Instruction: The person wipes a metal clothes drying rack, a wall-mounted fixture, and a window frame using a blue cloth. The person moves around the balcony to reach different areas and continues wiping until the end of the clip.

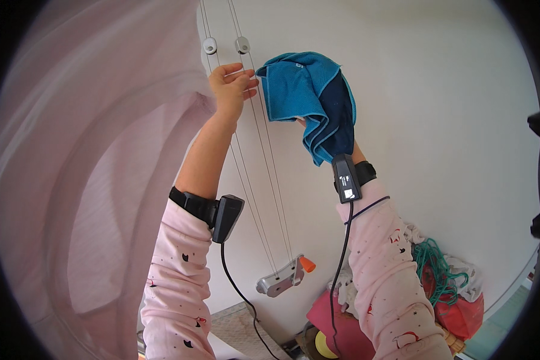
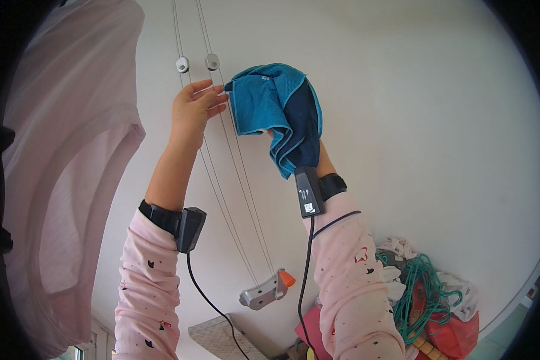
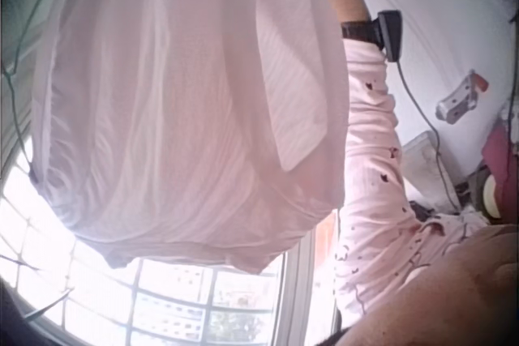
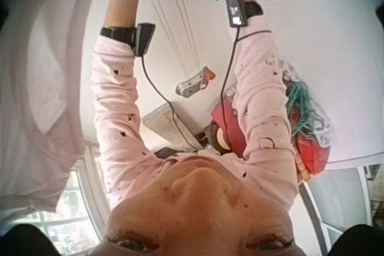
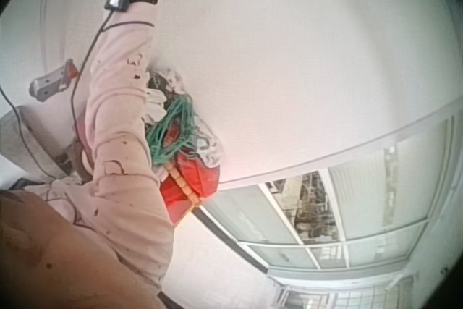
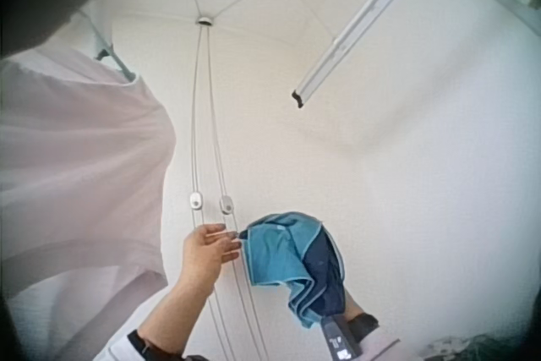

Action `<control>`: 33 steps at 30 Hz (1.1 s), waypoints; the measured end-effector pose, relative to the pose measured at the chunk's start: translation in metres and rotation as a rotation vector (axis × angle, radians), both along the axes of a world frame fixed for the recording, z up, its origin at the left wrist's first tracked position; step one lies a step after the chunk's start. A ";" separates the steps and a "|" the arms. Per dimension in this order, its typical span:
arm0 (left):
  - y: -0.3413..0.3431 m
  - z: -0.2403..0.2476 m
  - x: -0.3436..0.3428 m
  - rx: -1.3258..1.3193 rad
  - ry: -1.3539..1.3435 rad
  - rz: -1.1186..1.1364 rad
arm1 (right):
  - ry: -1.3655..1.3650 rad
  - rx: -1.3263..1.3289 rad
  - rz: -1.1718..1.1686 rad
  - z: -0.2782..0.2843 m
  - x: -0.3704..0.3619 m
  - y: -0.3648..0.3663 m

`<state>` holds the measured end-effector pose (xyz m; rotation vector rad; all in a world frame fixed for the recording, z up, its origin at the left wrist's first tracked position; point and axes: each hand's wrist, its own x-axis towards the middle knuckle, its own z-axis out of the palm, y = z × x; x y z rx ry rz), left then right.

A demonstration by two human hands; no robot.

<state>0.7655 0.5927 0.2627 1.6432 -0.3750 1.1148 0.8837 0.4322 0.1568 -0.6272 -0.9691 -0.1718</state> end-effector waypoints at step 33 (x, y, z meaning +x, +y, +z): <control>0.012 0.003 0.000 0.053 0.025 -0.009 | 0.188 -0.312 0.070 0.183 -0.035 0.066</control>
